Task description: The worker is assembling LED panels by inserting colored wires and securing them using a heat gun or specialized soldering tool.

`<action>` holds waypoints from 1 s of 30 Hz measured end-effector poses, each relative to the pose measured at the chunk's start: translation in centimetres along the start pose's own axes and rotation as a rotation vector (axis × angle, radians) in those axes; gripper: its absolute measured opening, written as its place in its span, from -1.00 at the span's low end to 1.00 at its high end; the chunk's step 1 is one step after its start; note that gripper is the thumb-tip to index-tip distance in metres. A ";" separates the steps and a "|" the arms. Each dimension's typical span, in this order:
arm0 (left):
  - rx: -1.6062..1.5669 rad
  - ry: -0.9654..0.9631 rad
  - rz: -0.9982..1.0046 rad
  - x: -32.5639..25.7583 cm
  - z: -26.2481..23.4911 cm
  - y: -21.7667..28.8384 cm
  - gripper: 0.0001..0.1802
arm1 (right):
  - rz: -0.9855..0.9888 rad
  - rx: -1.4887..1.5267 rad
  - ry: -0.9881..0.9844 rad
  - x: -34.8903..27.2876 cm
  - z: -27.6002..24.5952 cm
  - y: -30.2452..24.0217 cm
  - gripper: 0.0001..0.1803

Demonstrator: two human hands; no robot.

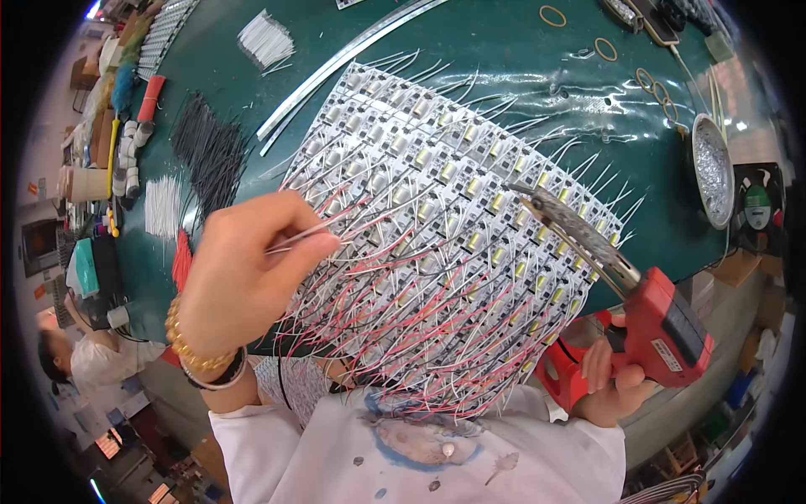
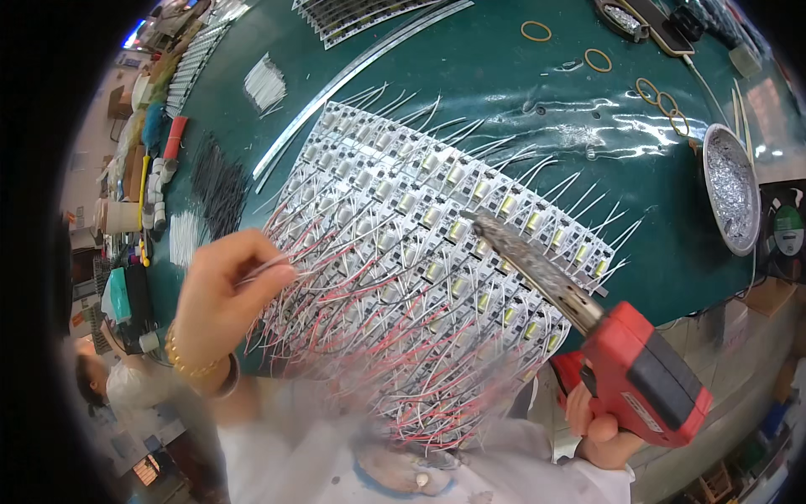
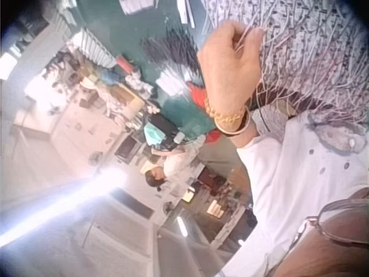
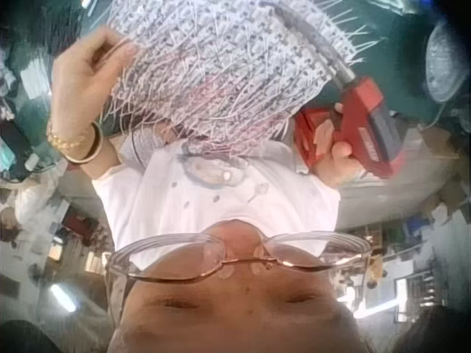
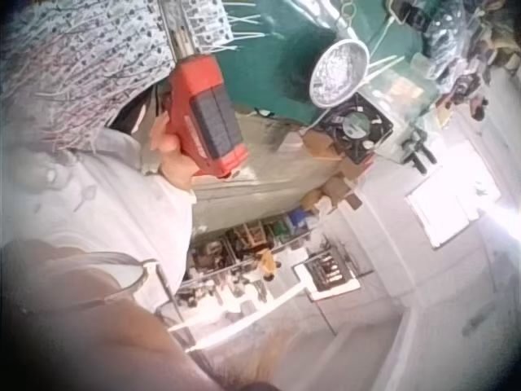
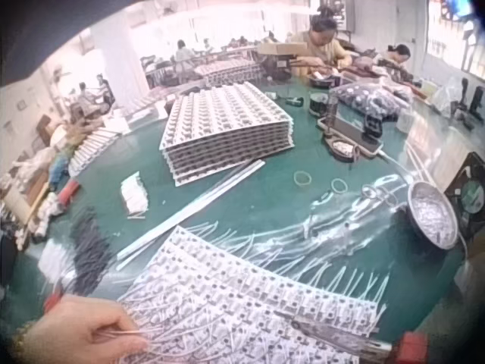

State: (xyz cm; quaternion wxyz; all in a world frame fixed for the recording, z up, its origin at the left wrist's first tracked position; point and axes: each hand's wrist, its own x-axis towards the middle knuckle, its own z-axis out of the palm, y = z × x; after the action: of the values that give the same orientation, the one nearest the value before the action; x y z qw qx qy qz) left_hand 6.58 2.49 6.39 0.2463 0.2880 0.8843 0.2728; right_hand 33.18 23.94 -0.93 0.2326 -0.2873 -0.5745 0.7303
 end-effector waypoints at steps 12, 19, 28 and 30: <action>-0.071 0.367 0.371 3.5 9.6 0.6 -0.90 | -0.006 -0.017 -0.023 -0.5 0.4 0.6 -0.13; -0.047 0.404 0.352 3.5 10.2 0.6 -0.88 | 0.009 -0.014 -0.035 -0.2 0.7 1.2 -0.14; -0.010 0.451 0.343 3.5 10.7 0.5 -0.85 | 0.009 -0.022 -0.041 0.2 1.4 1.4 -0.14; 0.005 0.450 0.348 3.5 10.7 0.6 -0.85 | 0.006 -0.020 -0.036 0.2 1.3 1.6 -0.14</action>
State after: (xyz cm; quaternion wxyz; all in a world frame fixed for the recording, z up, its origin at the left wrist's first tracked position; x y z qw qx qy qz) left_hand 10.63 8.79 -2.08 -0.0075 0.3682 0.8547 0.3659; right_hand 32.13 22.81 -2.33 0.2171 -0.2782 -0.5849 0.7303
